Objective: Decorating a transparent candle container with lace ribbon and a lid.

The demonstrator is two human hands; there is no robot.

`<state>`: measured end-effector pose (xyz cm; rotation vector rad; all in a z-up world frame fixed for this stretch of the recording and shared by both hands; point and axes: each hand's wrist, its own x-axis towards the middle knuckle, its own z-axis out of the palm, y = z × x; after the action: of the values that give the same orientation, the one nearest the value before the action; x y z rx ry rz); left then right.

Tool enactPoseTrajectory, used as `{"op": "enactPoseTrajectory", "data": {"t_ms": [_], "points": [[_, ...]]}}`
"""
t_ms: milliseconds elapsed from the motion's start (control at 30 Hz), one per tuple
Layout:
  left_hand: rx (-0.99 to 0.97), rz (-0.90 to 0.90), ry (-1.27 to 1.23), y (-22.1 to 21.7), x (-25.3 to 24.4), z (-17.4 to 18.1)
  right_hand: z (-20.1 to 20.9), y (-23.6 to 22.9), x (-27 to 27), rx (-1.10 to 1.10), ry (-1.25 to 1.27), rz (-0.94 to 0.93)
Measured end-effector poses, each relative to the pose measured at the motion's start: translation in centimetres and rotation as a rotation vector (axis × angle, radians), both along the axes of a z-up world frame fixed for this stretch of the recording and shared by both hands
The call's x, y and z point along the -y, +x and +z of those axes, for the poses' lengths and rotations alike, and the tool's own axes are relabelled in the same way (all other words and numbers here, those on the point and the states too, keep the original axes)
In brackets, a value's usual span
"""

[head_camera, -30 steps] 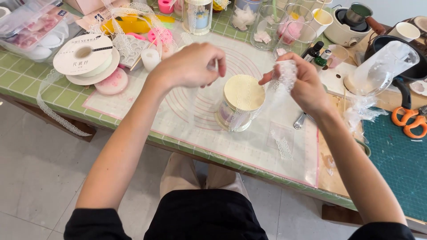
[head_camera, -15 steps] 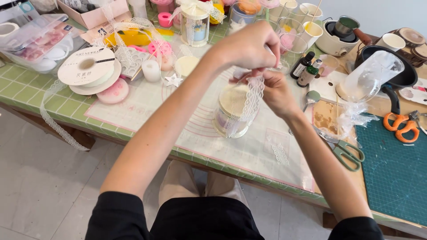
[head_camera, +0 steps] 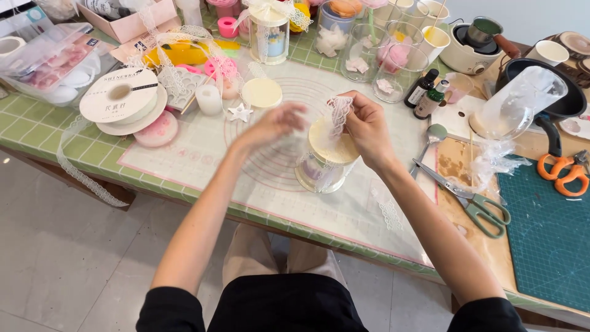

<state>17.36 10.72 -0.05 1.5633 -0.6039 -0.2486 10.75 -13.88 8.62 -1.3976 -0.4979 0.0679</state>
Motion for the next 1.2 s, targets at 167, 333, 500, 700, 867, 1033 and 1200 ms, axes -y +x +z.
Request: {"op": "enactPoseTrajectory", "data": {"t_ms": [167,333,500,700,867,1033,1200], "points": [[-0.252,-0.034,-0.098,-2.9,3.0,-1.6,-0.5,0.4,-0.1,0.037,-0.1,-0.013],[-0.27,-0.08,-0.083,-3.4,2.7,-2.0,-0.1,1.0,-0.1,0.027,-0.104,0.029],[-0.289,-0.095,-0.036,-4.8,3.0,-1.7,0.5,1.3,0.8,0.017,-0.101,0.099],[-0.371,0.117,-0.038,-10.2,5.5,-0.3,-0.4,3.7,3.6,0.027,-0.113,0.211],[-0.11,0.17,-0.098,-14.5,7.4,-2.1,0.0,4.7,4.7,0.018,-0.212,0.298],[-0.028,0.285,-0.002,-16.1,7.6,-0.6,1.4,3.3,4.1,-0.008,-0.292,0.338],[-0.134,0.228,0.004,-14.2,5.1,0.0,2.1,2.1,3.6,0.048,-0.326,0.318]]}}
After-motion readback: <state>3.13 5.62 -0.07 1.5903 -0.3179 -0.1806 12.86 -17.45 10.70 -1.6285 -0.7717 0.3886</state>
